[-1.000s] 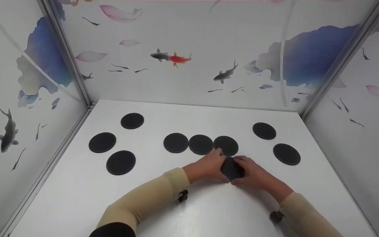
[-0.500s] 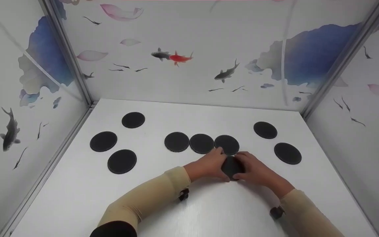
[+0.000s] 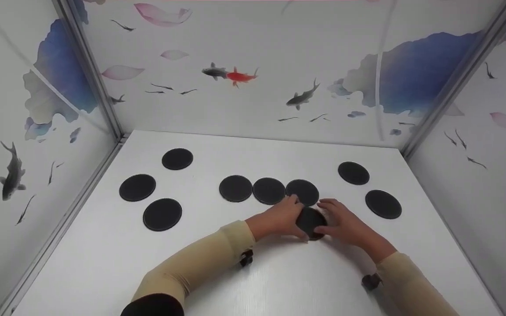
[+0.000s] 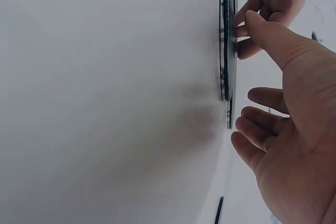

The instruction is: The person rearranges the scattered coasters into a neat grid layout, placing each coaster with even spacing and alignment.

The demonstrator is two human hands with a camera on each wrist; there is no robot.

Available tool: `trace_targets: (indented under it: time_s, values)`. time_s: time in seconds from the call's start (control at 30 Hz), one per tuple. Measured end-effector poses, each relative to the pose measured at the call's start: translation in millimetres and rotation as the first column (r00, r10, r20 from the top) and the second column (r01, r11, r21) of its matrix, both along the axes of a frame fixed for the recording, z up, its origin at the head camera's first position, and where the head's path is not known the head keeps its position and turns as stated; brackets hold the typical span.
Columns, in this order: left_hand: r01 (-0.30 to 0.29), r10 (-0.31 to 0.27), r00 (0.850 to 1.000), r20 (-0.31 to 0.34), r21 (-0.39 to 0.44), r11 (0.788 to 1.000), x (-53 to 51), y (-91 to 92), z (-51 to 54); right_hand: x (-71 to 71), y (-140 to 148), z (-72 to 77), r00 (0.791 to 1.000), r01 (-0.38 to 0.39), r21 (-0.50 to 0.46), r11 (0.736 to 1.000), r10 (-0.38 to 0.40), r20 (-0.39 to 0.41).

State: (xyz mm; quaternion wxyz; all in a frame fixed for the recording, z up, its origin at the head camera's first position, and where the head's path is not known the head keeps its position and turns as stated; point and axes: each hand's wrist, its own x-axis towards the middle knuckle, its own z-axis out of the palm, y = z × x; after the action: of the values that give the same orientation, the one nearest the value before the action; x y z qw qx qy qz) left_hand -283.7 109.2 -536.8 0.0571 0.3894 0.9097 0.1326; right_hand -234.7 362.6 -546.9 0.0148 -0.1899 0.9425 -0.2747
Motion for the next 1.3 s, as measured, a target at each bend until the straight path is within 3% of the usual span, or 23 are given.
trace_targets:
  time_s: [0.23, 0.4, 0.53, 0.83, 1.1, 1.3]
  values:
    - [0.009, -0.009, 1.000, 0.011, 0.048, 0.999, -6.6, 26.2, 8.7, 7.2, 32, 6.1, 0.991, 0.121, -0.021, 0.992, -0.122, -0.057]
    - [0.059, -0.059, 0.998, -0.007, 0.134, 0.989, -12.6, 61.5, 18.9, 10.3, 58, 14.1, 0.970, 0.207, -0.043, 0.977, -0.211, -0.118]
    - [0.083, -0.083, 0.996, -0.007, 0.201, 0.976, -18.3, 91.4, 23.4, 12.1, 80, 17.8, 0.955, 0.269, -0.064, 0.961, -0.275, -0.110]
    - [0.046, -0.058, 0.997, 0.048, 0.235, 0.971, -26.2, 142.3, 25.5, 17.1, 116, 15.1, 0.925, 0.352, -0.102, 0.931, -0.362, -0.118]
    - [0.016, -0.039, 0.995, 0.097, 0.220, 0.975, -41.2, 168.2, 22.2, 14.6, 144, 11.0, 0.903, 0.422, -0.146, 0.895, -0.430, -0.023]
    - [-0.014, -0.009, 0.991, 0.136, 0.166, 0.986, -54.2, 181.4, 20.1, 8.1, 164, 8.2, 0.888, 0.456, -0.037, 0.889, -0.452, 0.085]
